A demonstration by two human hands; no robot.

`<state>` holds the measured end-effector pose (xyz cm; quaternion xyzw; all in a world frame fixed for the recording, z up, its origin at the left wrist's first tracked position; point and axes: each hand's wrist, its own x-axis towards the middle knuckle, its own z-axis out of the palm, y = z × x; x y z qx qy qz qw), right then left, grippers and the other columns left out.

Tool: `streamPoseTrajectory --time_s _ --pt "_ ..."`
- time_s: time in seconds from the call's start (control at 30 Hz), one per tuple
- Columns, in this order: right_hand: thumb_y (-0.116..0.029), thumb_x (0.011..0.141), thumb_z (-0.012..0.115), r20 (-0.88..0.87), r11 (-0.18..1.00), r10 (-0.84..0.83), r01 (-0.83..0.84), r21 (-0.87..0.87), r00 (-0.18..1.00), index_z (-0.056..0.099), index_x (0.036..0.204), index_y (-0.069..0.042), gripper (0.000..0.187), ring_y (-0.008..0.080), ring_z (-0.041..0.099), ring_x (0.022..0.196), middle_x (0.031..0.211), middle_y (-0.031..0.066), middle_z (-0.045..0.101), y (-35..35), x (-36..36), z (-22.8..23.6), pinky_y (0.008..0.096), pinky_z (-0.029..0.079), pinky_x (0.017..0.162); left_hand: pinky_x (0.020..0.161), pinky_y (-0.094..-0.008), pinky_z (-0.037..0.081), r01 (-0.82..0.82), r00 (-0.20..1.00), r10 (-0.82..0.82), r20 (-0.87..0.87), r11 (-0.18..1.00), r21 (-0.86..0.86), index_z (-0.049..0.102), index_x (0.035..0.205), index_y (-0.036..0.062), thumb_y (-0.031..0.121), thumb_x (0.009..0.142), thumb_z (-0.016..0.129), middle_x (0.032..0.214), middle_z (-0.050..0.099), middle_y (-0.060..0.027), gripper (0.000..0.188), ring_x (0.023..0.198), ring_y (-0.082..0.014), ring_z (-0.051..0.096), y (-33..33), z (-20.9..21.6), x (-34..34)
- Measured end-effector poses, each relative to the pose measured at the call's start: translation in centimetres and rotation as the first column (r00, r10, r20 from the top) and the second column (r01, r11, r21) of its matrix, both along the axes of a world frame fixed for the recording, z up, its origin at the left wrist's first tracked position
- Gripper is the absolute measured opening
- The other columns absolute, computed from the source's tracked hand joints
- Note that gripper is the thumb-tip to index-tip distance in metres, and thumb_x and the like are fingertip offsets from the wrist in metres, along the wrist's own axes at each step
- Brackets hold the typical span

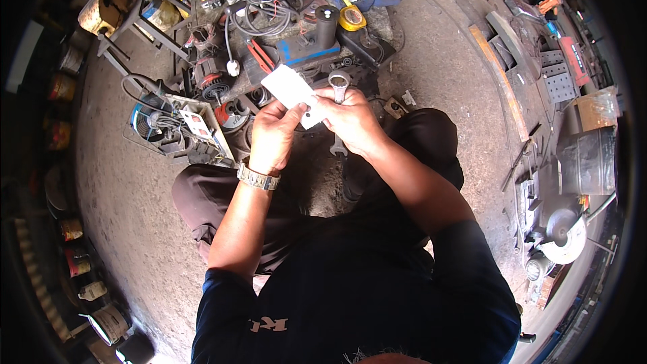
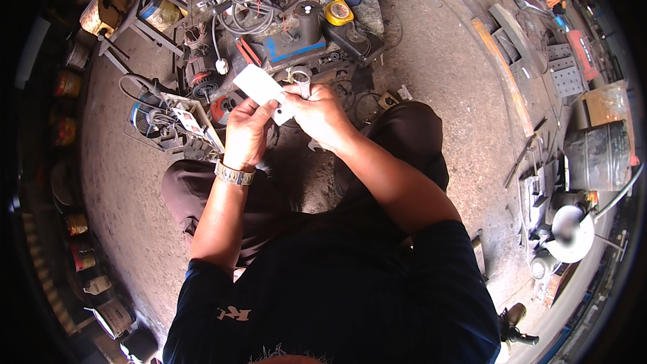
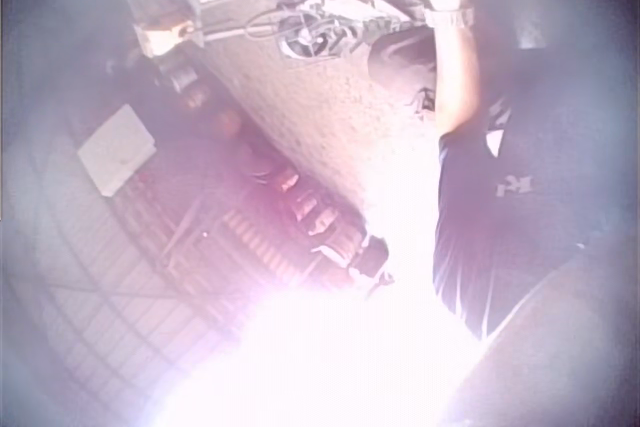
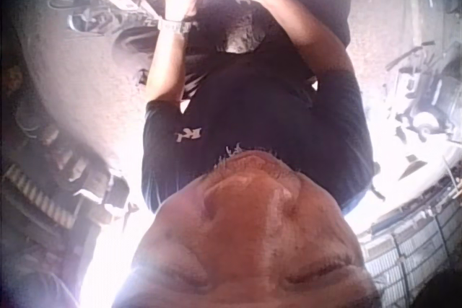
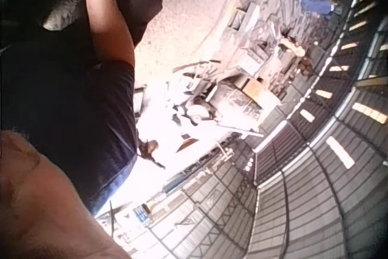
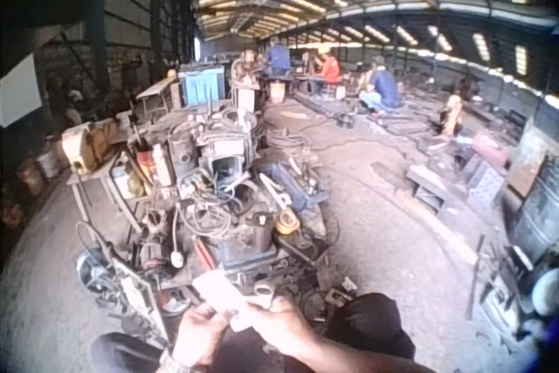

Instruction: The person uses a small metal washer and a white rectangular template to mark three circular positions on the template. They then use a red-handled punch tool to create indentations at the marked spots. Finally, they pick up a black cylindrical object and align it with the template to verify the hole positions.

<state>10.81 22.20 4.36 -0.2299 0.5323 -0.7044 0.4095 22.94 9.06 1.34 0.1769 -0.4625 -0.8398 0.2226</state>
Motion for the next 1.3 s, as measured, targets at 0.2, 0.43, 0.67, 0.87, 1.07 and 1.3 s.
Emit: streamPoseTrajectory --time_s 0.2,0.43,0.67,0.87,1.07,1.3 --pt "-0.013 0.106 0.065 -0.007 1.0 0.002 -0.002 0.03 1.0 0.074 0.117 0.004 0.023 0.0053 0.061 0.077 0.093 0.0022 0.073 0.0 -0.1 -0.5 0.0239 0.049 0.068 0.094 -0.0316 0.055 -0.043 0.999 0.042 0.021 0.999 0.029 0.072 0.119 -0.0026 0.002 0.101 0.07 0.113 0.076 -0.0099 0.019 0.102 -0.016 0.071 0.1 -0.6 -0.3" --pt "-0.016 0.107 0.064 0.021 0.999 0.032 -0.032 -0.001 0.999 0.074 0.119 0.004 0.025 0.0069 0.063 0.08 0.095 0.0033 0.074 0.2 -0.1 -0.5 0.0246 0.05 0.071 0.088 -0.0273 0.054 -0.026 0.999 0.025 0.04 1.0 0.016 0.072 0.118 -0.0037 0.005 0.103 0.069 0.109 0.076 -0.0073 0.018 0.096 -0.0124 0.069 0.5 -0.1 -0.2" --pt "-0.015 0.108 0.063 -0.007 0.999 0.016 -0.015 0.051 1.0 0.075 0.119 0.003 0.024 0.007 0.064 0.082 0.096 0.003 0.075 0.0 -0.1 -1.0 0.0252 0.051 0.073 0.085 -0.0259 0.055 -0.009 0.998 0.005 0.064 0.998 0.063 0.072 0.12 -0.0047 0.007 0.104 0.069 0.109 0.077 -0.0071 0.02 0.093 -0.0114 0.07 0.6 -0.4 -0.2" --pt "-0.016 0.106 0.067 0.008 0.998 0.009 -0.01 0.058 1.0 0.075 0.12 -0.002 0.021 -0.0007 0.051 0.061 0.082 -0.0053 0.069 -0.1 -0.2 -1.8 0.0192 0.039 0.053 0.083 -0.0248 0.054 0.003 0.998 -0.001 0.066 1.0 -0.03 0.073 0.12 -0.0036 0.008 0.105 0.067 0.107 0.077 -0.0059 0.02 0.092 -0.0092 0.069 0.6 -1.1 -0.4" --pt "-0.009 0.104 0.068 -0.111 0.981 -0.033 0.054 0.187 0.993 0.073 0.108 -0.001 0.011 0.0031 0.05 0.058 0.075 -0.0033 0.062 0.0 -0.7 -1.9 0.0219 0.04 0.052 0.092 -0.0307 0.056 -0.023 0.987 0.034 0.156 0.997 -0.074 0.069 0.124 -0.0048 0.006 0.105 0.066 0.116 0.076 -0.0107 0.023 0.101 -0.0153 0.071 0.0 -1.5 0.0" --pt "-0.007 0.104 0.066 -0.007 0.981 -0.12 0.12 0.151 0.993 0.07 0.104 -0.003 0.006 0.0049 0.053 0.059 0.08 -0.0006 0.065 0.0 -1.6 -2.9 0.0212 0.042 0.052 0.078 -0.0262 0.059 -0.036 0.989 0.023 0.149 0.995 0.089 0.068 0.116 -0.0026 0.008 0.103 0.069 0.104 0.075 -0.0074 0.017 0.082 -0.0122 0.071 1.2 0.1 0.4"
